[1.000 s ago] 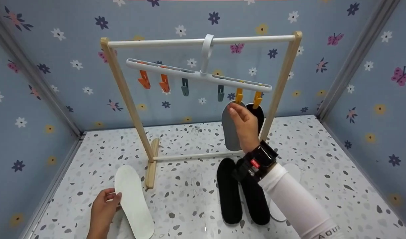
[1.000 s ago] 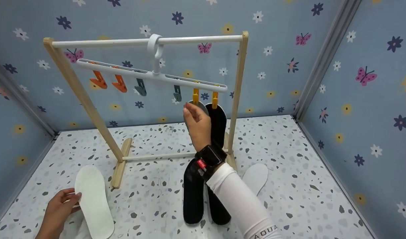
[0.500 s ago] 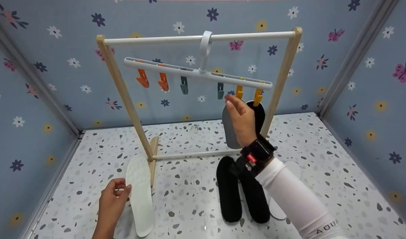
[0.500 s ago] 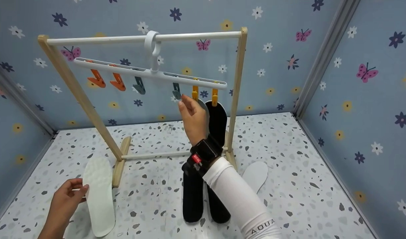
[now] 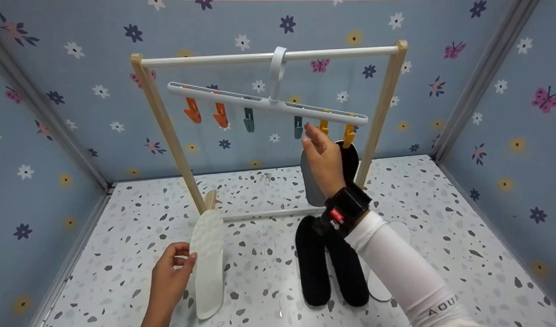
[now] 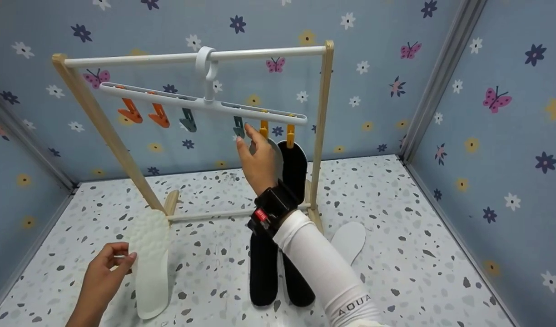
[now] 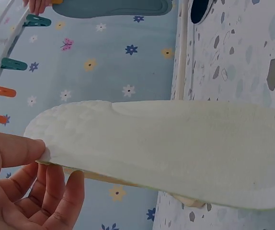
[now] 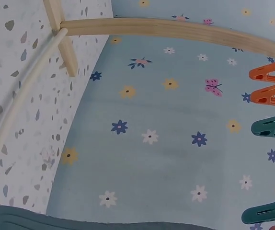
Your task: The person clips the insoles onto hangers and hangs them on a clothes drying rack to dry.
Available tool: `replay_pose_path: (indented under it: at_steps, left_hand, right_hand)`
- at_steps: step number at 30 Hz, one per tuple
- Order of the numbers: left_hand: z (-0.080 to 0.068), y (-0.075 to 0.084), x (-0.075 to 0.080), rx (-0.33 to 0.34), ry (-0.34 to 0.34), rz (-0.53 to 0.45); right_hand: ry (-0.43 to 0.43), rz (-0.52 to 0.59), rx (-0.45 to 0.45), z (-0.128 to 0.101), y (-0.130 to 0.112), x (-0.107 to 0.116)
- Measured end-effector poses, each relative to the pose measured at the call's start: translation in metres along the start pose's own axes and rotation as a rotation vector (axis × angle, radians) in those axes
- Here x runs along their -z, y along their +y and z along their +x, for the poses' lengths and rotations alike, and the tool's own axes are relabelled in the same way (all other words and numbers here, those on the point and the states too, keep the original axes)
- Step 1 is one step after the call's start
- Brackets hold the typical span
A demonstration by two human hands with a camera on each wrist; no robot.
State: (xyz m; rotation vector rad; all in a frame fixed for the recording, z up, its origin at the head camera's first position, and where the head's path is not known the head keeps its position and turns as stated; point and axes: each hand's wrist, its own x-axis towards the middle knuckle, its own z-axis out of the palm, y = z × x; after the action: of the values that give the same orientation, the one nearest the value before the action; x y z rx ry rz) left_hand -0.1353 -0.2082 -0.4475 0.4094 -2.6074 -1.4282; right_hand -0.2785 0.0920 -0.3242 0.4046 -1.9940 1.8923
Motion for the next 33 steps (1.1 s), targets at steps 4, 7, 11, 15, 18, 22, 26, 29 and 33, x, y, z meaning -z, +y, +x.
replay_pose_path:
  at_steps: [4,7,11,15,18,22,26,29,33]
  left_hand:
    - [-0.007,0.004,-0.004,-0.038,-0.009,0.01]
    - [-0.011,0.007,-0.007,-0.065,-0.015,0.005]
    - [-0.015,0.008,-0.011,-0.072,-0.029,-0.008]
    - [-0.018,0.007,-0.013,-0.069,-0.042,-0.018]
    - [-0.019,0.006,-0.015,-0.084,-0.051,-0.027]
    - [-0.019,0.007,-0.019,-0.115,-0.052,-0.05]
    - [-0.019,0.008,-0.022,-0.12,-0.056,-0.067]
    - [-0.019,0.008,-0.023,-0.104,-0.058,-0.071]
    - [-0.021,0.007,-0.023,-0.094,-0.049,-0.09]
  right_hand:
    - [-0.006,-0.008,-0.039,0.002,-0.001,-0.004]
    - [-0.007,-0.007,-0.062,0.003,-0.002,-0.006]
    - [0.008,-0.004,-0.086,0.006,-0.001,-0.008]
    - [0.002,0.005,-0.114,0.008,-0.001,-0.008]
    - [0.0,0.02,-0.118,0.011,-0.002,-0.009]
    - [-0.005,0.03,-0.094,0.015,-0.002,-0.009]
    - [-0.014,0.034,-0.082,0.02,0.001,-0.009]
    - [-0.016,0.048,-0.098,0.023,0.002,-0.01]
    - [-0.033,0.057,-0.095,0.026,0.003,-0.013]
